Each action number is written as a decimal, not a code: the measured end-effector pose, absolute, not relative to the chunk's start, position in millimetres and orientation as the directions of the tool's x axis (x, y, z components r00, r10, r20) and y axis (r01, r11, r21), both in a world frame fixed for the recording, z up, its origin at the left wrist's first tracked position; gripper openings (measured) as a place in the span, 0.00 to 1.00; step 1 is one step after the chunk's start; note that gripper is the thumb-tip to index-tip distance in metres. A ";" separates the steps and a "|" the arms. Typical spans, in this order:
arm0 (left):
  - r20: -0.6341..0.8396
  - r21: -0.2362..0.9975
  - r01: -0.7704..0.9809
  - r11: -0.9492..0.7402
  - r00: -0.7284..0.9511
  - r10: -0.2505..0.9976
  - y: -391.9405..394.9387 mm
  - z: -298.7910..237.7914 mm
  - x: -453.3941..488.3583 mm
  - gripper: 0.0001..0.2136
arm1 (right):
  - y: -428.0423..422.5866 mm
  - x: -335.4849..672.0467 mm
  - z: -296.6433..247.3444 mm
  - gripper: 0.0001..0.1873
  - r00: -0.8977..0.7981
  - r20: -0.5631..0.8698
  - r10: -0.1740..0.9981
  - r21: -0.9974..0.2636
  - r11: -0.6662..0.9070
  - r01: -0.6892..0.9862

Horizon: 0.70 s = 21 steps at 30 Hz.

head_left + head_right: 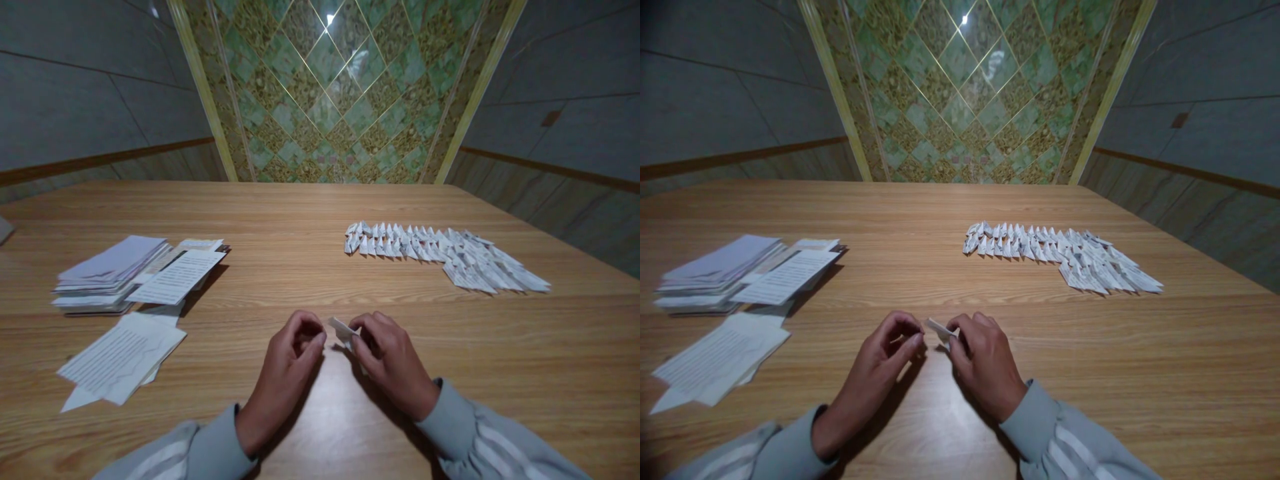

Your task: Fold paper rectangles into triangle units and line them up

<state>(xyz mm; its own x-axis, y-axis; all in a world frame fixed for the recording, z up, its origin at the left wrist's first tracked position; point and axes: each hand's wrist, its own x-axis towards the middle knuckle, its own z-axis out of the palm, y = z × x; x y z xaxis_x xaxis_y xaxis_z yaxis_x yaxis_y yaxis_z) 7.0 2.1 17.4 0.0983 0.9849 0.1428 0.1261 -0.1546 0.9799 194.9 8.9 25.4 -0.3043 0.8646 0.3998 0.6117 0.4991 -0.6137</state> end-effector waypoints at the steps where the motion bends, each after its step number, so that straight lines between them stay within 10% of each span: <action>1: 0.146 0.979 0.119 -0.166 0.160 0.976 -0.4 17.4 8.9 0.04 | 8.5 194.3 24.0 0.05 -0.290 0.410 0.865 -0.612 0.496 0.616; 21: -0.062 0.964 -0.235 0.126 0.261 0.963 -0.7 11.2 16.7 0.13 | 0.9 188.0 26.1 0.17 -0.457 0.239 0.857 -0.832 0.423 0.358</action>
